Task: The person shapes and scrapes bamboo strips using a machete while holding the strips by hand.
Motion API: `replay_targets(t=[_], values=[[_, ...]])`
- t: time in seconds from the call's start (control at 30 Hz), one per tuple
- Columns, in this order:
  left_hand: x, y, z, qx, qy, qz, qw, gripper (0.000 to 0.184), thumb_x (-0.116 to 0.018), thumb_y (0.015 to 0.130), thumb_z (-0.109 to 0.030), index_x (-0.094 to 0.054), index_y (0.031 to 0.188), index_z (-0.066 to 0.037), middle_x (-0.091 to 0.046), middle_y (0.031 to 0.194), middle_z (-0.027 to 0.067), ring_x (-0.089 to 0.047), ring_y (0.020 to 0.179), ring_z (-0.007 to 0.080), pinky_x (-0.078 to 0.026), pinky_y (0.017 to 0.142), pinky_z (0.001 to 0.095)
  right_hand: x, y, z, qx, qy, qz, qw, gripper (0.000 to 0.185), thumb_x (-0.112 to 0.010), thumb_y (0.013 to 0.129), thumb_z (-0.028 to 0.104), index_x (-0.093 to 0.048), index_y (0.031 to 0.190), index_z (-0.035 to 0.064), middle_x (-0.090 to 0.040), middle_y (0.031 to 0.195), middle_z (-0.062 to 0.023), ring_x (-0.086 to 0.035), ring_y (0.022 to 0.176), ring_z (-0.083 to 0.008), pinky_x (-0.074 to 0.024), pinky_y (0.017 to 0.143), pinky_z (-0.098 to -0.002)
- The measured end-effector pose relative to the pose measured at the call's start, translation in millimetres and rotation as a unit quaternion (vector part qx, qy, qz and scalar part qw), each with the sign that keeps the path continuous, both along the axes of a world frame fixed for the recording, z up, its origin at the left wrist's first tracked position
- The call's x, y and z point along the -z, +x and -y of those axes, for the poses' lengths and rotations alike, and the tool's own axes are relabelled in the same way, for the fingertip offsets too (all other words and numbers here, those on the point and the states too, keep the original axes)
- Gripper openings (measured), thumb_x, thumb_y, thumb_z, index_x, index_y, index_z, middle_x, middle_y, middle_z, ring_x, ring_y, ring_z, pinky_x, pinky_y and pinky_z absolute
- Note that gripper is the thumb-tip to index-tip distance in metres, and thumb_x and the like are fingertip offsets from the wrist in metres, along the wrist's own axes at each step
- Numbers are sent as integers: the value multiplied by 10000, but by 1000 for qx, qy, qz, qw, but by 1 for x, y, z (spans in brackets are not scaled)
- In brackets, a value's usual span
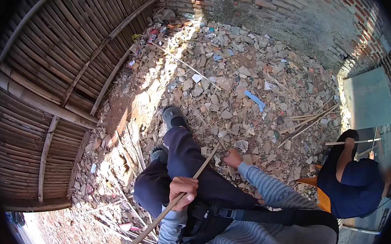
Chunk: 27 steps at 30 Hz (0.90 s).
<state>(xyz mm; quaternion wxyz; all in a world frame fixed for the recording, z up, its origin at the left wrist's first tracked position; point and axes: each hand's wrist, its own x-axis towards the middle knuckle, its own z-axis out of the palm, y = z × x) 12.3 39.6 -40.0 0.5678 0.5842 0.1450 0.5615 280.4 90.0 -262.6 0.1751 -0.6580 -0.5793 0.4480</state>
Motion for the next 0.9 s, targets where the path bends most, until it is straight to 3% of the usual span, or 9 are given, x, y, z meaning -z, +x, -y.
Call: replay_targets(t=[0.07, 0.2, 0.27, 0.33, 0.4, 0.53, 0.6, 0.83, 0.9], values=[[1, 1, -2, 24, 1, -4, 1000, 475, -671, 880, -269, -455, 535, -24, -398, 472, 60, -319, 395, 227, -232, 475, 386, 37, 19, -10, -9, -13, 63, 998, 299, -777, 764, 264, -669, 739, -14, -667, 750, -236, -683, 741, -396, -531, 721, -480], [0, 2, -1, 8, 2, 3, 1000, 456, -678, 870, -246, -461, 540, -19, -409, 473, 69, -325, 393, 236, -228, 478, 390, 13, 6, -15, 65, -36, 68, 995, 285, -763, 754, 268, -741, 813, -9, -717, 791, -239, -726, 778, -384, -562, 751, -471], [-3, 0, 0, 7, 10, -15, 1000, 452, -677, 870, -247, -465, 543, -18, -416, 479, 69, -343, 398, 236, -241, 487, 389, 46, 5, -29, 34, -38, 77, 996, 291, -756, 747, 271, -738, 818, -11, -714, 814, -257, -722, 798, -393, -559, 771, -481], [-6, 1, -2, -8, 25, -48, 998, 445, -665, 877, -241, -469, 543, -21, -421, 487, 65, -361, 412, 235, -256, 499, 385, 44, -10, -40, 28, 32, 41, 998, 349, -790, 746, 300, -641, 715, -13, -664, 751, -246, -642, 699, -387, -514, 715, -498], [-8, -2, -2, -15, 43, -88, 995, 448, -654, 890, -241, -471, 542, -25, -424, 493, 63, -380, 426, 234, -268, 508, 383, 50, -16, -45, 1, -14, 82, 996, 337, -788, 735, 300, -662, 739, -12, -676, 763, -251, -659, 715, -394, -534, 735, -488], [-6, -3, 3, -73, 8, -70, 995, 488, -625, 930, -269, -468, 543, -15, -412, 480, 65, -372, 434, 221, -270, 507, 383, 98, 28, -65, 56, -30, 99, 993, 336, -788, 735, 327, -718, 806, 6, -722, 822, -234, -712, 807, -408, -566, 811, -485], [-3, -1, 5, -57, -9, -15, 998, 508, -607, 949, -281, -465, 544, -10, -401, 471, 61, -344, 436, 212, -263, 508, 382, 106, 57, -63, 94, -76, 150, 981, 475, -841, 740, 369, -758, 1000, -19, -758, 1027, -264, -742, 1028, -402, -587, 942, -434], [-6, 2, 2, -52, -12, -51, 997, 529, -588, 938, -310, -465, 519, -12, -419, 459, 76, -322, 403, 214, -270, 496, 377, 53, 54, -3, 58, -28, 102, 993, 458, -820, 773, 394, -729, 838, -51, -738, 896, -275, -736, 888, -413, -574, 847, -487], [-7, 3, 3, -46, -19, -37, 998, 509, -618, 941, -290, -467, 543, -11, -401, 471, 66, -317, 435, 212, -257, 515, 385, 40, 38, 12, 31, 27, 64, 997, 344, -757, 786, 290, -698, 868, -39, -710, 853, -258, -707, 802, -397, -543, 763, -502]])
